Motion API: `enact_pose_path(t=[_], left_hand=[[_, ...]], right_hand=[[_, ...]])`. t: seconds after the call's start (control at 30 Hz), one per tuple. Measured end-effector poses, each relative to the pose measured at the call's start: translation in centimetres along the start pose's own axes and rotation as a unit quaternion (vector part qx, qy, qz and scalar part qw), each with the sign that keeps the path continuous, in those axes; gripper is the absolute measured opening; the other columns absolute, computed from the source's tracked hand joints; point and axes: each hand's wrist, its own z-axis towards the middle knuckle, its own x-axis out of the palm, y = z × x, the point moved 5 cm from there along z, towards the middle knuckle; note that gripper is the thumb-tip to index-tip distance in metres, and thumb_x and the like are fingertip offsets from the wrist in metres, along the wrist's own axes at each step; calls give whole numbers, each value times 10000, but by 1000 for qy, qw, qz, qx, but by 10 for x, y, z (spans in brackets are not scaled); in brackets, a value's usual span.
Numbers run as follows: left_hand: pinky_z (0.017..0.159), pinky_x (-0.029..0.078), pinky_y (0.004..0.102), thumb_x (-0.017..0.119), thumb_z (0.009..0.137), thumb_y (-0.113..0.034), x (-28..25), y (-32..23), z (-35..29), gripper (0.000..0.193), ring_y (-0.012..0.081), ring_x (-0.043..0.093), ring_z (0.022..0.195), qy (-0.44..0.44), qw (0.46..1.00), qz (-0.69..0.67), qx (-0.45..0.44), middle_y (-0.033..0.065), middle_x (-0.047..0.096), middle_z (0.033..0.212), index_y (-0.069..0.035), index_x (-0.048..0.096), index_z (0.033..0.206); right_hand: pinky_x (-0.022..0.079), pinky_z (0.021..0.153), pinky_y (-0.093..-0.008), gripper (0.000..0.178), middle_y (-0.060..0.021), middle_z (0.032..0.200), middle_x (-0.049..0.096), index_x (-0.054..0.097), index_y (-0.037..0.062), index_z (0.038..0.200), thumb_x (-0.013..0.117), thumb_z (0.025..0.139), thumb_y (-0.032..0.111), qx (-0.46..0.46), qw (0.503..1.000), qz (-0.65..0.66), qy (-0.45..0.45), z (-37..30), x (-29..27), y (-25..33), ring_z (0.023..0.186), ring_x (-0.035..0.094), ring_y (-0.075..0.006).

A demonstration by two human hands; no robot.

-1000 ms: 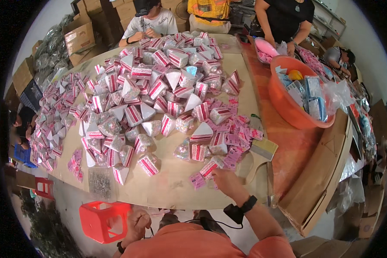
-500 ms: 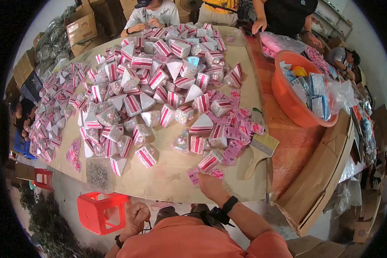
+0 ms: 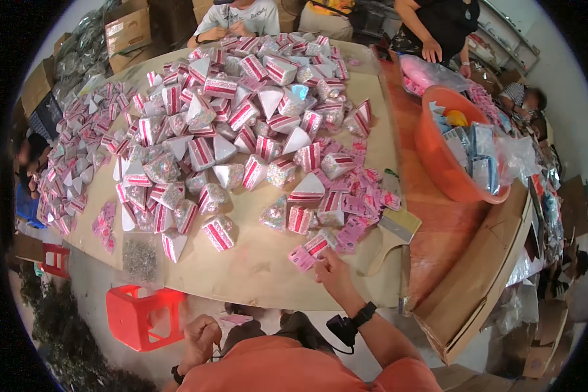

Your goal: The person inserts small pink paper slips into clear plastic bags containing colorful beads. They then seal the bags and place them on a large table alongside other workers who are performing similar packaging tasks.

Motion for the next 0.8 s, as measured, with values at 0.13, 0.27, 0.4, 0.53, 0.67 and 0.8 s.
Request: enact_pose_path(t=[0.13,0.27,0.4,0.53,0.67,0.8], left_hand=[[424,326,212,453,823,-41,-4,7,0,153,64,396,468,6,999,-34,-4,13,465,546,-22,483,674],[439,315,207,471,833,-43,-15,2,-2,164,49,382,492,-4,999,-51,0,-8,459,560,-14,500,675],[456,322,201,472,844,-56,-32,10,-15,164,39,383,500,-18,997,-72,-15,-18,459,552,-22,514,688],[465,325,198,485,844,-54,-38,14,-24,152,34,388,508,-36,994,-94,-32,-24,463,551,-28,517,697],[462,332,204,462,830,-44,-48,13,-28,165,55,413,503,-46,994,-86,-49,4,484,547,-33,511,673],[464,338,207,456,830,-49,-56,24,-34,171,60,420,506,-44,994,-93,-30,11,492,550,-32,506,668]], right_hand=[[442,712,-371,253,-135,891,552,544,20,946,592,724,130,-206,905,-370,-49,-26,-6,19,895,536,-260],[404,807,-428,292,-142,1037,496,539,34,983,572,719,153,-201,855,-478,-25,-39,14,20,1043,441,-299],[404,818,-429,369,-147,1053,490,508,45,1079,544,723,138,-157,817,-550,-74,1,-11,-15,1048,440,-298],[408,818,-432,416,-169,1072,489,489,34,1127,538,719,102,-190,854,-474,-101,43,-39,-16,1036,445,-333],[411,793,-464,384,-197,1038,504,495,3,1092,503,709,28,-206,892,-385,-115,37,-43,14,934,489,-389],[434,739,-428,422,-187,973,534,465,13,1126,497,705,20,-111,930,-323,-136,9,-32,-7,898,511,-356]])
